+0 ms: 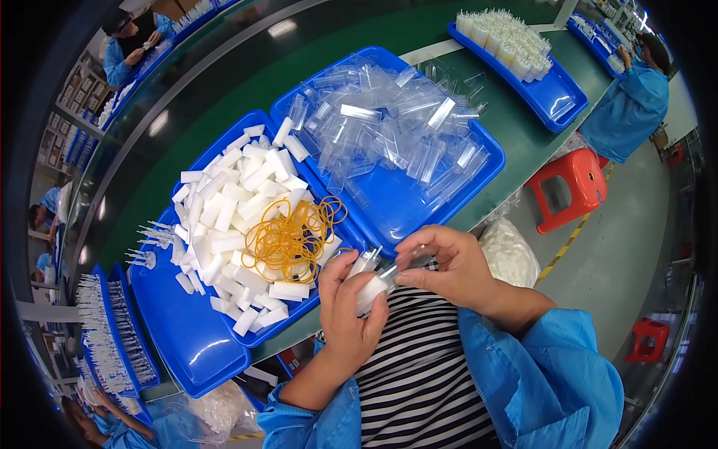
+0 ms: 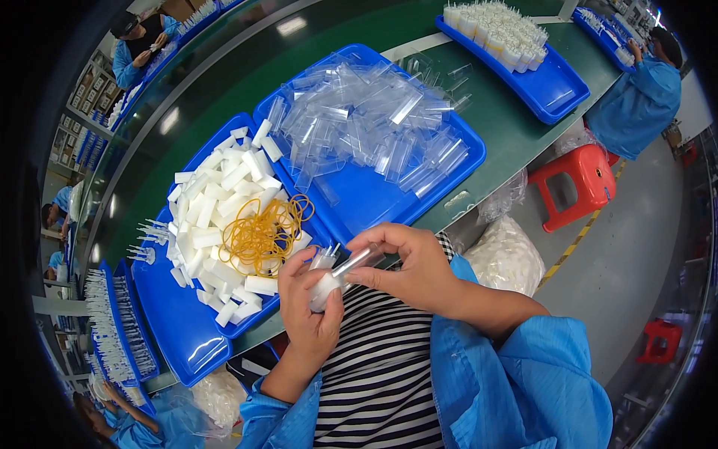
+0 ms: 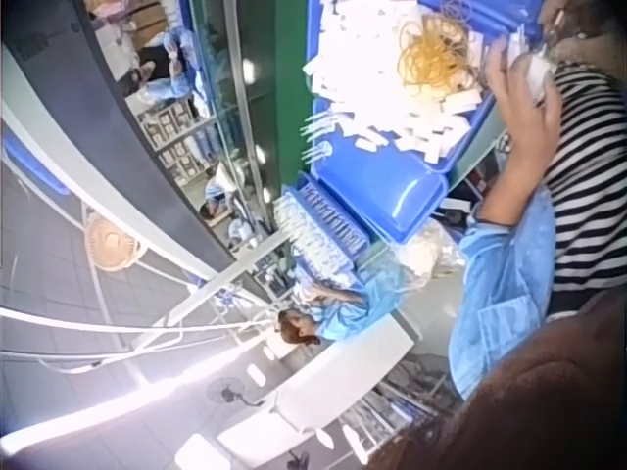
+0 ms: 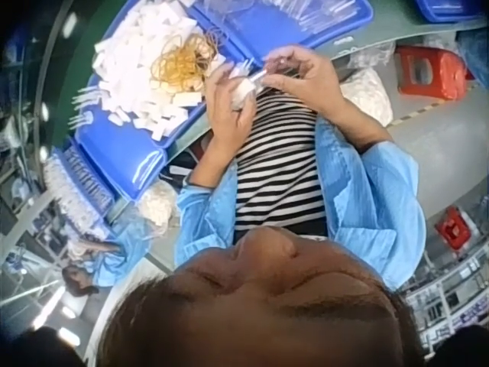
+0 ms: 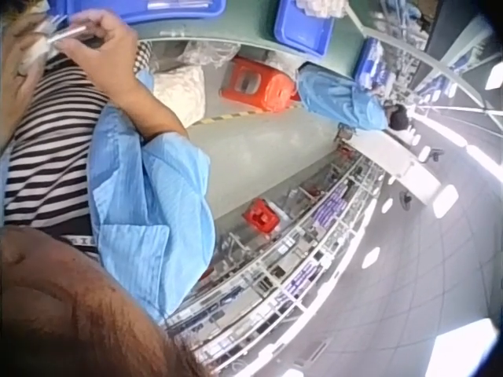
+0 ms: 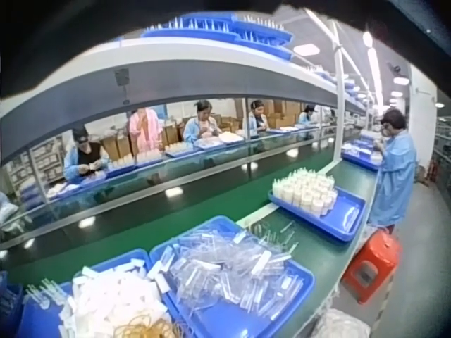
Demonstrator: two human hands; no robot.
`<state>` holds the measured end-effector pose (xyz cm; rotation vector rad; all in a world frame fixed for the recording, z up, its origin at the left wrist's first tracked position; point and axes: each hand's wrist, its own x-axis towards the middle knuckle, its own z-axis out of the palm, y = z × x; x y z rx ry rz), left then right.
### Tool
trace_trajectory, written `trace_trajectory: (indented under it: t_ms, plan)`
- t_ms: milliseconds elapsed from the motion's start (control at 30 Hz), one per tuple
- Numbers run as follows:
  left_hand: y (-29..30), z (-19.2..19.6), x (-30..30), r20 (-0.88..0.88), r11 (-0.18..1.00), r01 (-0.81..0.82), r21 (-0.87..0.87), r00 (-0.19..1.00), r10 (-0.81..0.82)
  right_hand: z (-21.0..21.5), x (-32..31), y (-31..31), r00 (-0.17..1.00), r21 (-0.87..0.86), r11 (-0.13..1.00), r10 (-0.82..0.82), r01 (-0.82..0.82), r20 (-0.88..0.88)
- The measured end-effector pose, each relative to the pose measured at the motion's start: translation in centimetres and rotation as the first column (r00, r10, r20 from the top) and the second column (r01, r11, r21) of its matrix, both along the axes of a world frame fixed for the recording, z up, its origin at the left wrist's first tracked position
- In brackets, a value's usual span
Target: The person assembles plastic components by hand, inserting pins and plastic blocks into clear plastic cases and securing them with rubber bands.
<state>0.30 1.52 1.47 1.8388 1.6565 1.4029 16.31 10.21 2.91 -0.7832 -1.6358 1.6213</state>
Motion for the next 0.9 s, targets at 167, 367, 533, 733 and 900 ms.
trace_trajectory:
  t_ms: [167, 367, 533, 733, 900]
  plan:
    - [-0.04, 0.04, 0.02, -0.032, 1.000, -0.004, 0.011, 0.999, 0.004, 0.05, 0.04, -0.03, 0.995, -0.152, 0.987, 0.037, -0.051, -0.098]
    - [0.03, 0.05, -0.03, -0.046, 1.000, 0.009, 0.010, 0.999, -0.008, -0.26, 0.08, -0.04, 0.972, -0.309, 0.946, 0.020, -0.094, -0.233]
    - [0.15, 0.25, 0.14, -0.042, 0.999, 0.028, -0.030, 0.999, -0.029, -0.67, 0.00, 0.08, 0.996, 0.071, 0.997, 0.013, -0.006, -0.092]
    - [-0.01, 0.17, -0.18, -0.045, 0.998, 0.056, 0.006, 0.997, -0.056, -0.16, 0.11, -0.36, 0.994, -0.020, 0.999, 0.024, -0.027, -0.108]
    - [0.12, 0.47, -0.04, -0.064, 0.999, 0.046, 0.004, 0.997, -0.045, -0.14, 0.32, -0.41, 0.981, -0.259, 0.963, 0.020, -0.071, -0.192]
